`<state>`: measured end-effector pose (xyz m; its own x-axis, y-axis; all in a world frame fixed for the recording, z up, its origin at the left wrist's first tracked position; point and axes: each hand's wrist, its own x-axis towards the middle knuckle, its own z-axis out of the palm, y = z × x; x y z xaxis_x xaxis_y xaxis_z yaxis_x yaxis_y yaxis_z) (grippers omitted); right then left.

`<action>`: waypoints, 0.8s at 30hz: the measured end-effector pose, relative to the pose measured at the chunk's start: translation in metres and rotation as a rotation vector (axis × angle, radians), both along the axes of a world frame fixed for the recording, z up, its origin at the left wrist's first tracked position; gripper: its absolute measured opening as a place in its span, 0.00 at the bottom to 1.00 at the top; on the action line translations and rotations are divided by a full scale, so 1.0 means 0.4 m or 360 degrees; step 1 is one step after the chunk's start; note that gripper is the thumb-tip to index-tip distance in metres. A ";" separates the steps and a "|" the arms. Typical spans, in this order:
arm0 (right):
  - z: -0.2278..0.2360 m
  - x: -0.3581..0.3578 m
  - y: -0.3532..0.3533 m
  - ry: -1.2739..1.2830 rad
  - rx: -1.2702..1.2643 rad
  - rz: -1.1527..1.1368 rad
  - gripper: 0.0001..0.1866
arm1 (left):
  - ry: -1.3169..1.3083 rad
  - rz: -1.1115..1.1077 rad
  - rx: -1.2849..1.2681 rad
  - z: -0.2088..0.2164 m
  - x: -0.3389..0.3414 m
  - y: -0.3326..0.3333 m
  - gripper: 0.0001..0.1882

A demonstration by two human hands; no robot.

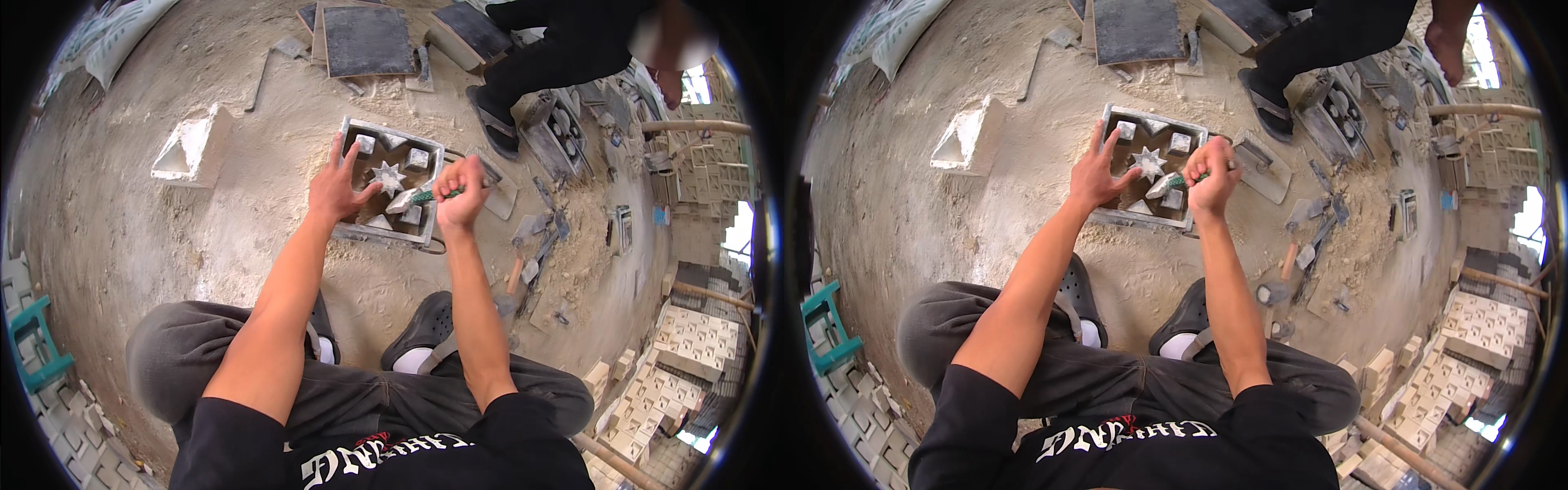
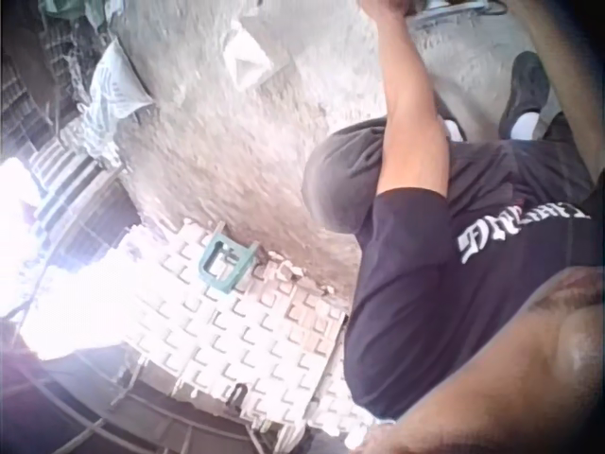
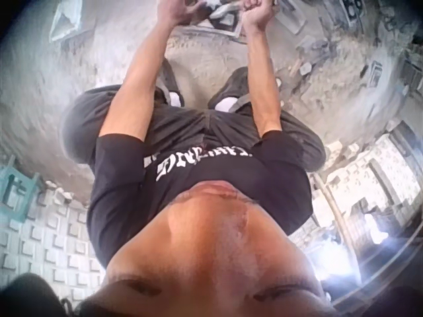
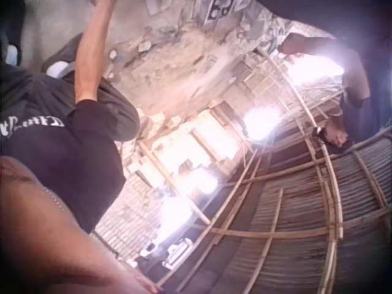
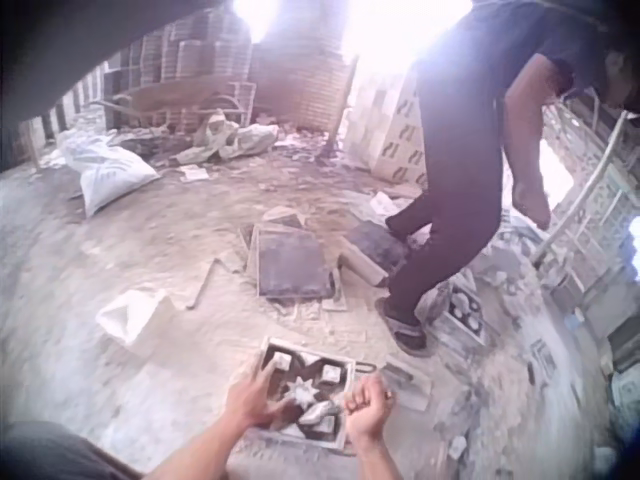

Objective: The person cleans the interior of a star-shaped tile mold using a small brush, removing dust and debris from the corners and crevices.

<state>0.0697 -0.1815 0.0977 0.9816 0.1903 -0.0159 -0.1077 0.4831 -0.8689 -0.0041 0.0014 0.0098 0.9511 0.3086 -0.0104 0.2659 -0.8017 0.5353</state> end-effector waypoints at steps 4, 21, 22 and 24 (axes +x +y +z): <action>0.095 0.028 -0.048 -0.0336 0.0193 0.0084 0.29 | -0.0001 -0.0021 0.0064 -0.011 -0.001 -0.008 0.48; -0.011 0.051 -0.060 -0.0565 -0.0449 0.0277 0.28 | -0.0105 -0.0019 0.0072 -0.011 0.001 -0.014 0.48; -0.005 0.045 -0.066 -0.0664 -0.0495 0.0256 0.27 | -0.0107 -0.0022 0.0065 -0.013 0.002 -0.018 0.47; -0.050 0.046 -0.066 -0.0779 -0.0668 0.0352 0.23 | -0.0098 -0.0013 0.0048 -0.011 0.005 -0.018 0.47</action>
<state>0.0882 -0.2079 0.0778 0.8332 0.4622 0.3037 0.2881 0.1061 -0.9517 -0.0021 -0.0057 0.0054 0.9521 0.3003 0.0572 0.2269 -0.8195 0.5262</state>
